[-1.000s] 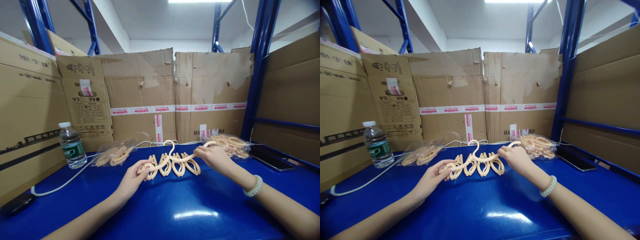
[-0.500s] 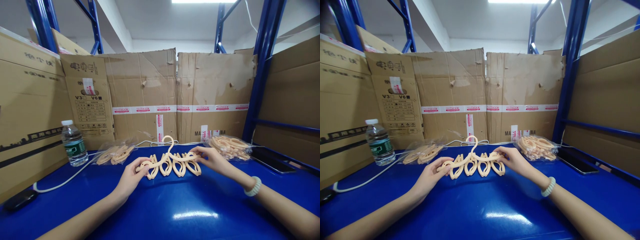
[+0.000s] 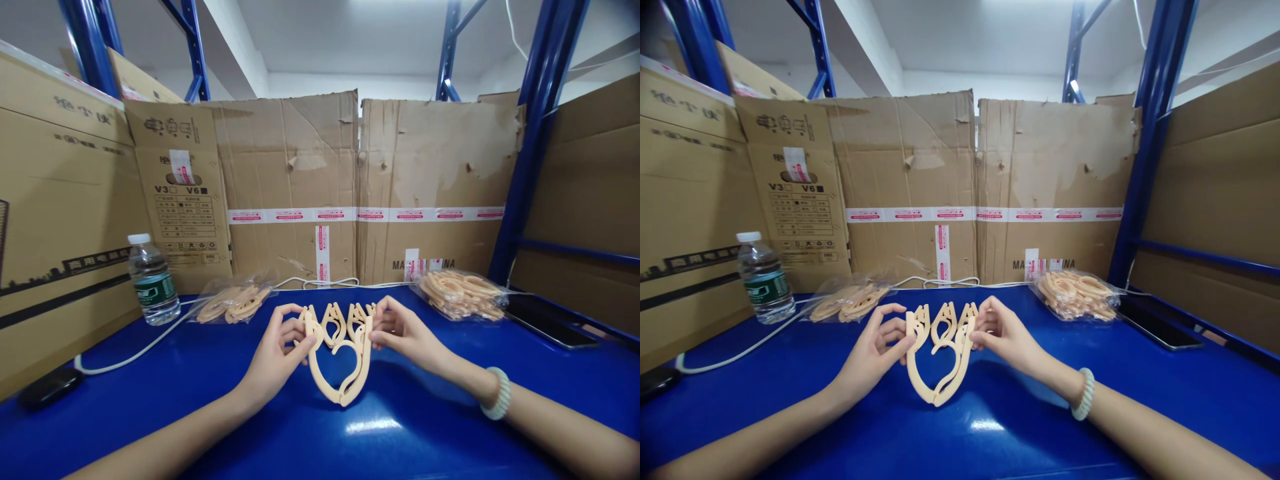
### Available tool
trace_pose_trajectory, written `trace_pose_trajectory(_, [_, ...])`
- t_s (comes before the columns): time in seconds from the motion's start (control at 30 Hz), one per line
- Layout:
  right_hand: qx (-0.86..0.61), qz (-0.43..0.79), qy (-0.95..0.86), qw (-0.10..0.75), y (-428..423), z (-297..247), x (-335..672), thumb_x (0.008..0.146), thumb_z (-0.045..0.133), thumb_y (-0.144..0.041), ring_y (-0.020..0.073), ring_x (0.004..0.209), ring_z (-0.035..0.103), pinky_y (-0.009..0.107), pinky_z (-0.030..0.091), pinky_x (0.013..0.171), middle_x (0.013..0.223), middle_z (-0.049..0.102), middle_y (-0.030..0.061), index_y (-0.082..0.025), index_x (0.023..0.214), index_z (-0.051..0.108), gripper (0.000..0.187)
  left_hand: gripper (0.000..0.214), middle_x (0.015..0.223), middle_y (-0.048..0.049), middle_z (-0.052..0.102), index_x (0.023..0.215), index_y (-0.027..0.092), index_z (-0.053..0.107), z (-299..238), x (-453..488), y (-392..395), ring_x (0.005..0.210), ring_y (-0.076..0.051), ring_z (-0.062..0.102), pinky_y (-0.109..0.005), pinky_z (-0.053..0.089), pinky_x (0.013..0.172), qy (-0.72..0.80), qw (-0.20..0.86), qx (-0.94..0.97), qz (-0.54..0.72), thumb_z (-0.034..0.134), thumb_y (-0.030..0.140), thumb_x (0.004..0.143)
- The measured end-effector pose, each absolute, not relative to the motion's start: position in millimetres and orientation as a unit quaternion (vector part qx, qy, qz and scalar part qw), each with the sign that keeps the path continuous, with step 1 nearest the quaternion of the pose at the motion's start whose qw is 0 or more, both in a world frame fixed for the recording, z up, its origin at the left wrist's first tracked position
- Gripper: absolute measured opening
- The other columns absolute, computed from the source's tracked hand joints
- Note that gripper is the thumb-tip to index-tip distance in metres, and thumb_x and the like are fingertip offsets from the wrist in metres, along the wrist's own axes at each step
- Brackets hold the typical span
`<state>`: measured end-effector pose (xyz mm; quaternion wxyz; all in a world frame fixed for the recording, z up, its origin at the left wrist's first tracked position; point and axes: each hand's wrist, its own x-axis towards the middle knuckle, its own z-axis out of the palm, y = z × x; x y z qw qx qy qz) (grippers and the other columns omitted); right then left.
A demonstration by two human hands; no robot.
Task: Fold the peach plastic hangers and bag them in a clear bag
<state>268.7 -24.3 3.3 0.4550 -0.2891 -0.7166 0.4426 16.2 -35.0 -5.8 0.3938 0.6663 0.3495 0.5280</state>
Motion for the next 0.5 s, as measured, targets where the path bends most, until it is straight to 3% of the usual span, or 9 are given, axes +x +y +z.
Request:
trace_pose_trajectory(0.1, [-0.266,0.434,-0.765,0.394,-36,4,261,0.082,0.067,-0.042,0.0143,0.078,0.060,0.029,0.052,0.073,0.086,0.061,0.0017,-0.019,0.084,0.053,0.027,0.031,0.078,0.0024,0.056,0.091,0.022,0.039,-6,18,-39,0.066,-0.013,0.057,-0.021,0.050,0.053,0.338,0.385,0.669,0.539,0.066,0.033,0.081])
trace_pose_trajectory(0.23, [-0.232,0.396,-0.830,0.316,-49,9,258,0.091,0.056,-0.036,0.0177,0.100,0.058,0.033,0.049,0.087,0.109,0.061,0.0064,-0.021,0.107,0.061,0.022,0.023,0.075,0.0010,0.054,0.077,0.018,0.049,-4,17,-45,0.068,-0.013,0.057,-0.023,0.053,0.058,0.344,0.371,0.697,0.509,0.063,0.036,0.083])
trace_pose_trajectory(0.37, [-0.227,0.361,-0.849,0.312,-52,11,260,0.092,0.055,-0.032,0.0178,0.102,0.058,0.033,0.050,0.086,0.115,0.060,0.0071,-0.024,0.114,0.063,0.024,0.020,0.077,-0.0008,0.058,0.078,0.017,0.057,-1,16,-51,0.070,-0.014,0.059,-0.023,0.054,0.060,0.347,0.341,0.708,0.512,0.065,0.034,0.081])
trace_pose_trajectory(0.5, [-0.238,0.342,-0.848,0.327,-50,10,262,0.090,0.057,-0.031,0.0190,0.104,0.059,0.036,0.050,0.089,0.118,0.061,0.0068,-0.026,0.117,0.062,0.027,0.014,0.106,-0.0069,0.062,0.093,0.019,0.065,-1,17,-55,0.100,-0.021,0.060,-0.027,0.057,0.074,0.323,0.299,0.759,0.480,0.064,0.027,0.082])
